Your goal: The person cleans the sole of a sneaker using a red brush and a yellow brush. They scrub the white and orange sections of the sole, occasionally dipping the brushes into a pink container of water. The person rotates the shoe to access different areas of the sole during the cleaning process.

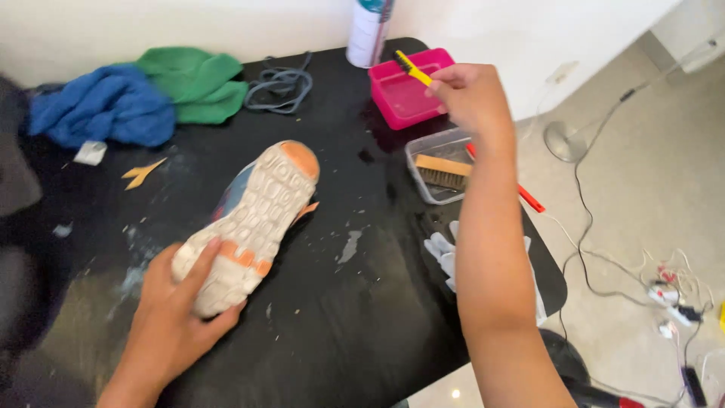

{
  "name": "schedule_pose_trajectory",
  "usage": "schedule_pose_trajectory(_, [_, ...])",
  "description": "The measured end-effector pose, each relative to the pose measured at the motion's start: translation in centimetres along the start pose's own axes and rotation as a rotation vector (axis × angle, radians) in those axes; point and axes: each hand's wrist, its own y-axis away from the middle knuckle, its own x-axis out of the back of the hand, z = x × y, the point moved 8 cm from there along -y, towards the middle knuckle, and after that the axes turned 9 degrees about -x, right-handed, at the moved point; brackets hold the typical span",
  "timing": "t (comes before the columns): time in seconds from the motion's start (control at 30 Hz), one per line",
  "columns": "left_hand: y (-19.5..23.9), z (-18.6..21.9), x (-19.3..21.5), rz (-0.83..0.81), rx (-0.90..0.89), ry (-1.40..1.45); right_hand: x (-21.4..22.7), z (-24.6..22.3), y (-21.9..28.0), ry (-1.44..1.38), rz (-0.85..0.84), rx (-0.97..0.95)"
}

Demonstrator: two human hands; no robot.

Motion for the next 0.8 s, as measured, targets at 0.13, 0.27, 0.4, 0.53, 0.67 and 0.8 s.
schedule_pose_trajectory(0.13, [-0.7,0.8,0.8,0.017,-0.04,0.02,-1.3,-5.1,7.3,0.021,-0.142,0.154])
schedule_pose_trajectory(0.27, [-0.9,1.9,1.7,-0.023,0.045,0.116,-6.9,-6.3,13.2,0.025,-0.394,0.412])
schedule_pose_trajectory(0.4, [-1.3,2.8,3.1,-0.087,0.169,0.207,-10.0,-5.0,15.7,0.058,-0.196,0.634])
schedule_pose_trajectory(0.53, [-1.4,2.9,3.4,-0.098,0.178,0.208,-12.3,-2.9,17.8,0.197,0.18,0.813])
schedule_pose_trajectory(0.67, [-1.5,2.3,2.8,-0.118,0.207,0.196,-16.6,-2.8,22.4,0.219,-0.055,0.797])
schedule_pose_trajectory(0.8, [-1.4,2.1,2.7,-0.102,0.229,0.225,-16.9,-2.8,20.9,0.414,-0.066,0.702])
